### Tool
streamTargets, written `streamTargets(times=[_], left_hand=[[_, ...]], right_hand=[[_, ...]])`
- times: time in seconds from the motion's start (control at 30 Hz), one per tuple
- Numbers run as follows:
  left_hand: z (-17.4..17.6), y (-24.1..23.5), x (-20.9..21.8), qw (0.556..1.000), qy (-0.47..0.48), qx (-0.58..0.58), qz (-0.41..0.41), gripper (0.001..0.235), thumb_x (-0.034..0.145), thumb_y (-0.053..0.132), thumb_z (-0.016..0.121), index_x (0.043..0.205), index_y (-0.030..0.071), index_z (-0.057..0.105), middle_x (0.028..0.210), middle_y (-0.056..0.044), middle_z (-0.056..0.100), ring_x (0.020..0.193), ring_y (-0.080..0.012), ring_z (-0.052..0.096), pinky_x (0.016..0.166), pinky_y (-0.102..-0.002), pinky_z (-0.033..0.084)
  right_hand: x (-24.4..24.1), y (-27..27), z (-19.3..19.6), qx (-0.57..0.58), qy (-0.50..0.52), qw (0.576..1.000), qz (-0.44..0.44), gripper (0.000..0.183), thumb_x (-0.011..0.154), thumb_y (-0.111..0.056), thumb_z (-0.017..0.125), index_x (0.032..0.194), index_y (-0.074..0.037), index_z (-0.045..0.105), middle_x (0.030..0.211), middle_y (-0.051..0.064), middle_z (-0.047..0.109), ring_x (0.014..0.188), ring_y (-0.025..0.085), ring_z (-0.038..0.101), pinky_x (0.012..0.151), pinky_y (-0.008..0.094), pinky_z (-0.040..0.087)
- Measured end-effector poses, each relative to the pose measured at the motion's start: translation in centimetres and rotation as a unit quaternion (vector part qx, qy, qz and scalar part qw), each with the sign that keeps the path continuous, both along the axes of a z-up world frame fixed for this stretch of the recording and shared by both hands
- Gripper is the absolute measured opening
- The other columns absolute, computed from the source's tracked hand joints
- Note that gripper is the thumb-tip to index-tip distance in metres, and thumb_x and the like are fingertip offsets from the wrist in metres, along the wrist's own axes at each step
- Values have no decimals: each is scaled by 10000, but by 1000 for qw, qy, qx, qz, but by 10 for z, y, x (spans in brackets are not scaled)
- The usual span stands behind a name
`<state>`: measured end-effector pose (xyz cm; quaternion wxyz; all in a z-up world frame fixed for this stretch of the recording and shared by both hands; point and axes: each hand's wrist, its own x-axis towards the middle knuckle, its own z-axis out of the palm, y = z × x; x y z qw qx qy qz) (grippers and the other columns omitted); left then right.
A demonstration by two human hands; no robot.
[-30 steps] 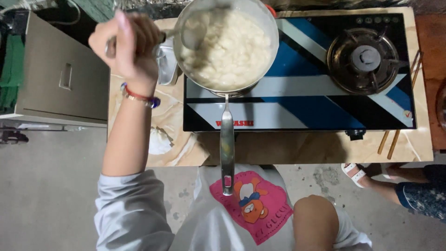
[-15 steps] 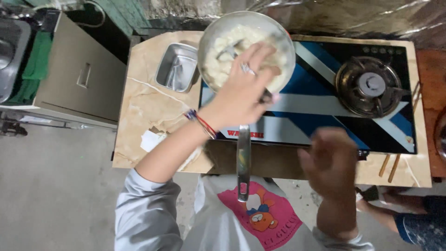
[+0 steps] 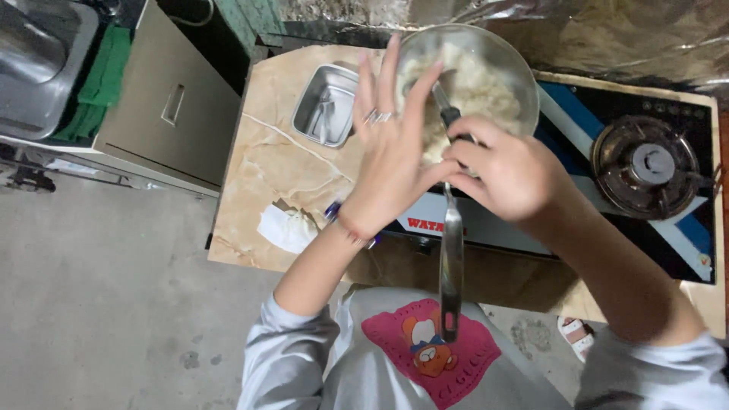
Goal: The person stirs a thick, white, porridge-like mixture in a metal pan on a portable gas stove using a metal spatula. The person continuously mixes the contents to prevent sticking while the mixture simmers.
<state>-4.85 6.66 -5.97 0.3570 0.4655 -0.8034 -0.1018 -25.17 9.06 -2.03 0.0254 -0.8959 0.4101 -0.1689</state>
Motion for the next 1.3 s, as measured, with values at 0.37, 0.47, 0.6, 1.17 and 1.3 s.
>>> streamTargets(times=[0.37, 0.47, 0.6, 1.17, 1.3], left_hand=[[-237, 117, 204, 837, 387, 165, 349, 262, 1002, 149, 569, 1258, 96, 581, 1371, -87, 615, 1311, -197, 560, 1041, -333, 462], [-335, 161, 230, 711, 427, 195, 523, 185, 1038, 264, 622, 1140, 111, 602, 1168, -35, 593, 1113, -142, 560, 992, -307, 458], [-414, 195, 243, 606, 469, 169, 620, 88, 998, 140, 609, 1053, 152, 541, 1136, -17, 565, 1081, -165, 575, 985, -336, 454], [-402, 100, 172, 531, 529, 150, 644, 559, 1005, 323, 576, 1424, 32, 348, 1354, -202, 499, 1143, -342, 596, 903, -466, 504], [-418, 92, 165, 531, 488, 115, 683, 585, 992, 319, 571, 1418, -32, 376, 1371, -263, 519, 1217, -414, 585, 973, -492, 498]], right_hand=[[-75, -62, 30, -95, 460, 865, -174, 428, 1024, -605, 490, 1330, -315, 568, 938, -71, 594, 684, 150, 731, 450, 292, 598], [-133, -68, 11, -234, 475, 833, -161, 437, 1149, -662, 402, 1390, -423, 676, 1031, -208, 733, 754, 58, 755, 580, 207, 604], [-239, -55, -44, -84, 492, 845, -190, 311, 1175, -550, 457, 1106, -290, 613, 629, -106, 588, 562, 45, 618, 580, 164, 469], [-114, 17, 14, 457, 60, 770, -442, 446, 923, -383, 742, 1223, -68, 841, 669, 172, 627, 548, 248, 455, 492, 364, 321], [-112, 14, -25, 501, -202, 706, -457, 411, 987, -156, 689, 1347, 43, 686, 692, 174, 489, 538, 209, 307, 460, 336, 226]])
